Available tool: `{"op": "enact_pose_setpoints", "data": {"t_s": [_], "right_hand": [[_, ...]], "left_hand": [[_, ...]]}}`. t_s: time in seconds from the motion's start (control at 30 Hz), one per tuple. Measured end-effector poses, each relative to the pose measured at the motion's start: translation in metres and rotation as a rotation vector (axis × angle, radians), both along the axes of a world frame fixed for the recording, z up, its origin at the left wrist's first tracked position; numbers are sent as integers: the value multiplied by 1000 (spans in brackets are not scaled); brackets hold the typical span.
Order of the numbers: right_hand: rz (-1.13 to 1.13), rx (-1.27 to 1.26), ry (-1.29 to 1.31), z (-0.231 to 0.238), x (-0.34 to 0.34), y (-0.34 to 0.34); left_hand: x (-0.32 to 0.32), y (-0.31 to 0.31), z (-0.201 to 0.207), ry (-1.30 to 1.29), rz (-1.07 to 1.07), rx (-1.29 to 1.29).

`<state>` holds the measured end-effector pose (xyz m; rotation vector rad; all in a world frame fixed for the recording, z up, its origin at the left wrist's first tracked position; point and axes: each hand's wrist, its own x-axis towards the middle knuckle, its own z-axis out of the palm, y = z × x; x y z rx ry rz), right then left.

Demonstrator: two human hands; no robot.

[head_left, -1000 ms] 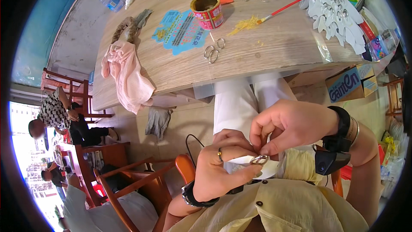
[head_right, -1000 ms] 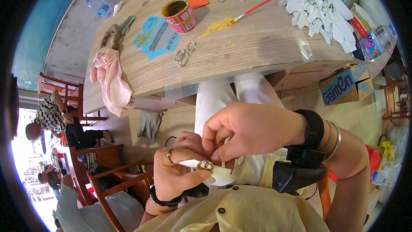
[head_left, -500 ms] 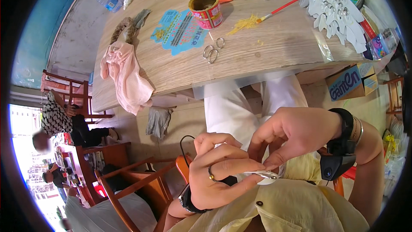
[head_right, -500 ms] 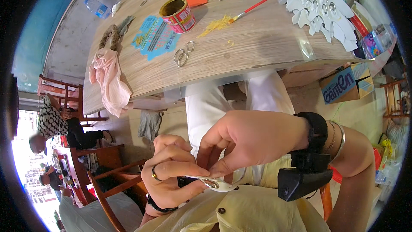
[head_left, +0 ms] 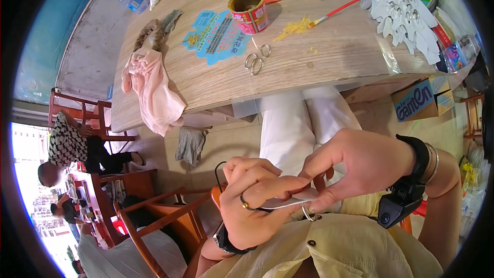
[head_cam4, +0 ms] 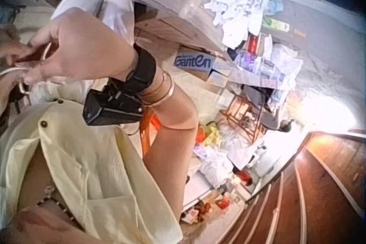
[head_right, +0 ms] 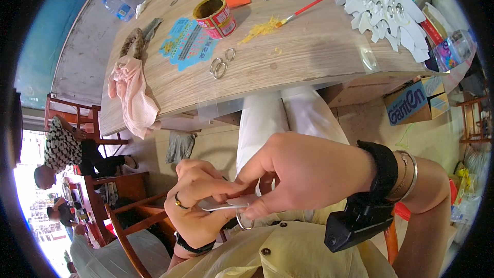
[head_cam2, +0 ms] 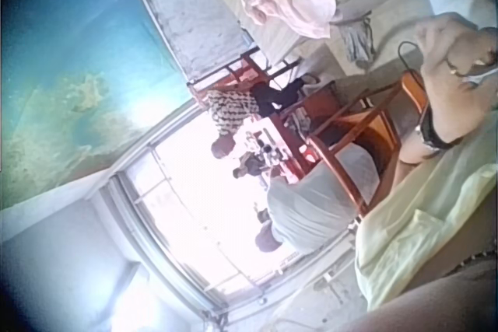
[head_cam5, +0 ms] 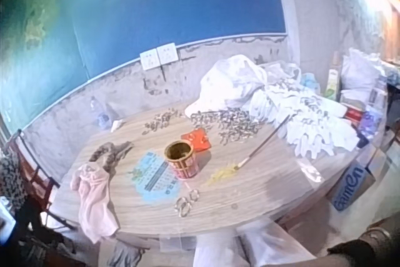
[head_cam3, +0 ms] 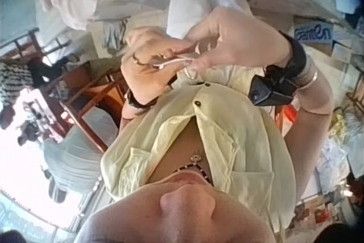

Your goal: Applying glue and assembling shoe components.

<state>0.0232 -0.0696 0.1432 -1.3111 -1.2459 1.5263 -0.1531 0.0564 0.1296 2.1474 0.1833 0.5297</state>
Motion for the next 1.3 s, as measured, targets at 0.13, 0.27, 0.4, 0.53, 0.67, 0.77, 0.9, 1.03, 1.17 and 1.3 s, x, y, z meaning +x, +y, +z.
{"op": "enact_pose_setpoints", "data": {"t_s": [0.13, 0.27, 0.4, 0.53, 0.67, 0.77, 0.9, 1.03, 1.17, 1.3], "right_hand": [[-50, 6, 115, 1, 3, 0], [-67, -71, 230, -2, 8, 0], [-160, -56, 114, 4, 5, -3], [-300, 128, -212, -2, 0, -9], [-415, 223, -147, -1, -7, -10], [-474, 299, -179, 1, -14, -8], [-531, 351, -326, -2, -17, -2], [-565, 345, -334, -4, -18, 1], [-566, 345, -379, -7, -17, 0], [-558, 348, -454, -8, -17, -1]], "left_hand": [[-1, 2, 2, 36, 13, -69], [0, 2, -2, 22, -38, -243], [0, 2, -10, 54, -34, -509], [2, 2, -17, 105, -74, -739], [1, 1, -15, 200, -6, -848], [1, 0, -11, 277, 62, -1037], [0, -1, -16, 222, 52, -1115], [0, -1, -20, 209, 100, -1131], [1, -3, -22, 164, 108, -1158], [3, -5, -21, 162, 132, -1153]]}}
